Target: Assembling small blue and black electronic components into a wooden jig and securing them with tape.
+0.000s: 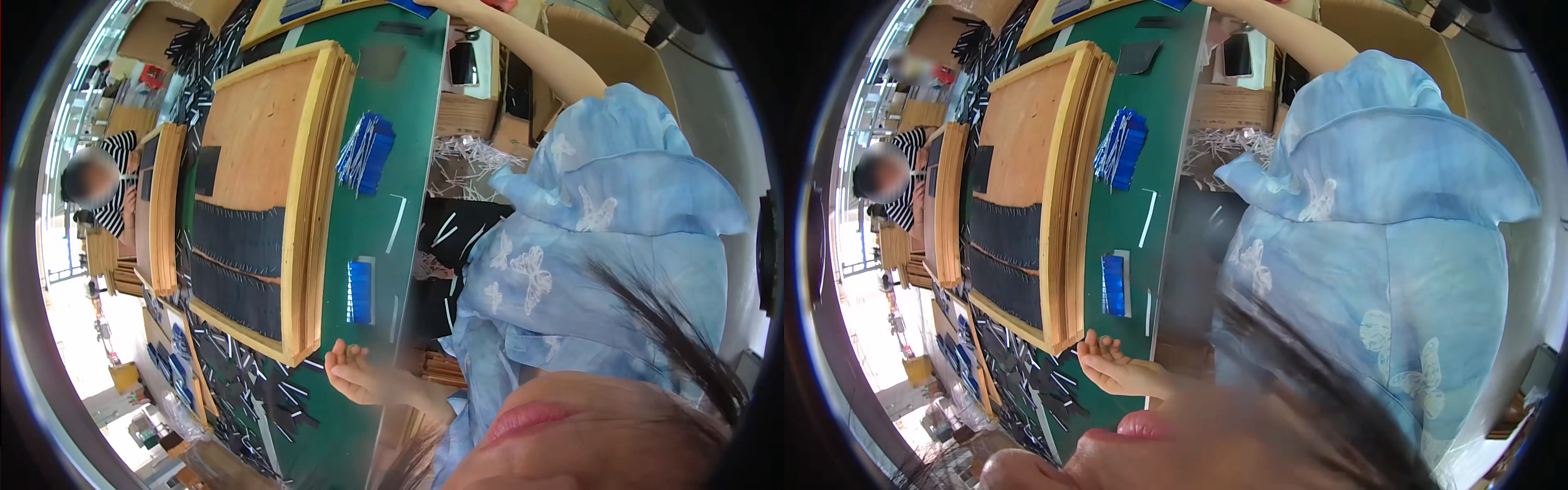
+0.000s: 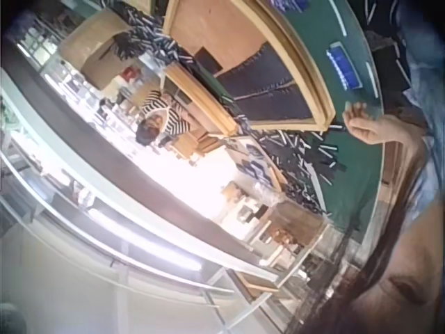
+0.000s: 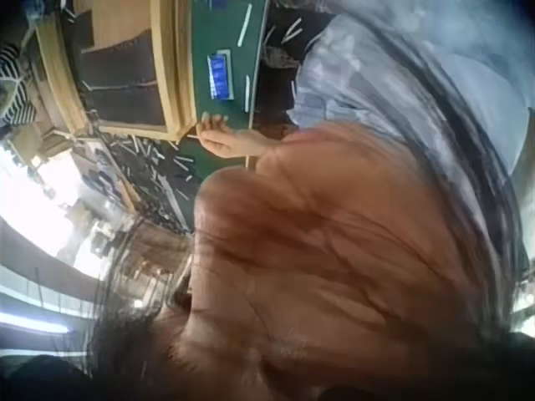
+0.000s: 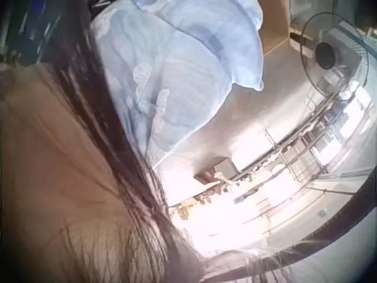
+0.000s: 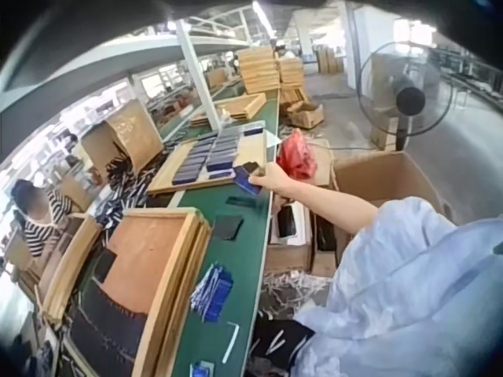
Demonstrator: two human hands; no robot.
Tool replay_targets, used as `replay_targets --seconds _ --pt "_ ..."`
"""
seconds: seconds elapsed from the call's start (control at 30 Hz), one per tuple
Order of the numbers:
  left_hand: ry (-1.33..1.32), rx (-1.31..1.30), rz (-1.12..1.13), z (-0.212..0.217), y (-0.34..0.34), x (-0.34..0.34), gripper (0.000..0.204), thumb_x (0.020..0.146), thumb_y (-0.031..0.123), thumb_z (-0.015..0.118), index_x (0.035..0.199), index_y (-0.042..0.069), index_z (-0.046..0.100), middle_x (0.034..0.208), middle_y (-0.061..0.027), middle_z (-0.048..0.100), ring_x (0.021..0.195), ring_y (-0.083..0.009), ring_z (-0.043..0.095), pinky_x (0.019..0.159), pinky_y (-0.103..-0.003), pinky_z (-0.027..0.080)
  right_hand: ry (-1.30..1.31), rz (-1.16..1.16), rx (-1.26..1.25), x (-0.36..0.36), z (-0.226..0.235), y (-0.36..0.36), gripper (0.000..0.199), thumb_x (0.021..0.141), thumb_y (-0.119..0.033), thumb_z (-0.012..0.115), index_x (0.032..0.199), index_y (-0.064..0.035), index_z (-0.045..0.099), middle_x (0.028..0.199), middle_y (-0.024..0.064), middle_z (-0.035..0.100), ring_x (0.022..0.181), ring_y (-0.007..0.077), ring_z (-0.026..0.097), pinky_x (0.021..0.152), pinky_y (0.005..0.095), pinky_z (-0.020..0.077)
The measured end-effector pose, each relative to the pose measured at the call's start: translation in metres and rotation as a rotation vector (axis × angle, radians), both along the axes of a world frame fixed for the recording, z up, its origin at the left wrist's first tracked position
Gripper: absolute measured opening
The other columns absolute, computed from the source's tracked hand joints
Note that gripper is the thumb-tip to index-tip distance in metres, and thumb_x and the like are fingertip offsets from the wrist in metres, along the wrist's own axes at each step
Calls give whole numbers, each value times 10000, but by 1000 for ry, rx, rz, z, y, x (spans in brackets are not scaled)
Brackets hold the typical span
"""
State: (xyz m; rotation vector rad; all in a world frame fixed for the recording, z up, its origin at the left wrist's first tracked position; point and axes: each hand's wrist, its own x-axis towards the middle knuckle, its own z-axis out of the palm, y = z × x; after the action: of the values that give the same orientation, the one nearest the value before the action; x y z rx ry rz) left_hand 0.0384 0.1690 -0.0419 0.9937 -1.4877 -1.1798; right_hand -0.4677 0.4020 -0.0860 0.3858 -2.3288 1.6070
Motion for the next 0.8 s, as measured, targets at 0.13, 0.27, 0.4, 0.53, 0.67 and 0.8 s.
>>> replay_targets --seconds 0.13,0.27,0.4,0.53,0.67,0.8 --pt "5 -4 15 0 -5 3 357 983 257 409 1101 -61 522 980 -139 613 766 -158 532 657 -254 445 52 -186 34 -23 0 -11 256 742 -231 698 841 5 692 718 113 663 659 206 638 621 333 500" --pt "-4 1 13 -1 -4 5 365 985 263 413 1109 -63 522 983 -142 613 767 -157 535 659 -250 445 66 -297 120 -46 -4 -11 308 711 -290 709 816 -1 692 703 161 659 665 268 655 641 363 509" --pt "-14 19 47 -3 -1 8 372 987 269 417 1117 -65 521 986 -146 613 769 -156 537 661 -246 445 23 -368 230 -68 3 -20 354 704 -349 700 792 -6 694 716 216 649 699 332 661 673 406 515" --pt "-9 11 89 -5 -1 9 376 992 268 410 1124 -67 519 1001 -163 614 777 -154 540 669 -257 449 296 -285 381 -71 7 -31 302 757 -363 672 851 -76 698 785 180 663 750 330 656 684 412 511" --pt "-11 15 124 -4 -9 15 350 990 240 423 1121 -68 528 1006 -178 626 771 -152 551 660 -261 454 414 -223 464 -50 14 -33 250 812 -318 648 840 -72 676 745 163 644 726 292 641 654 396 491" --pt "-44 -70 182 -19 -36 42 290 967 195 494 1100 -53 561 1013 -154 638 738 -146 572 637 -255 464 360 8 501 14 45 -95 217 845 -265 638 853 -49 664 634 123 569 590 201 552 576 364 439"
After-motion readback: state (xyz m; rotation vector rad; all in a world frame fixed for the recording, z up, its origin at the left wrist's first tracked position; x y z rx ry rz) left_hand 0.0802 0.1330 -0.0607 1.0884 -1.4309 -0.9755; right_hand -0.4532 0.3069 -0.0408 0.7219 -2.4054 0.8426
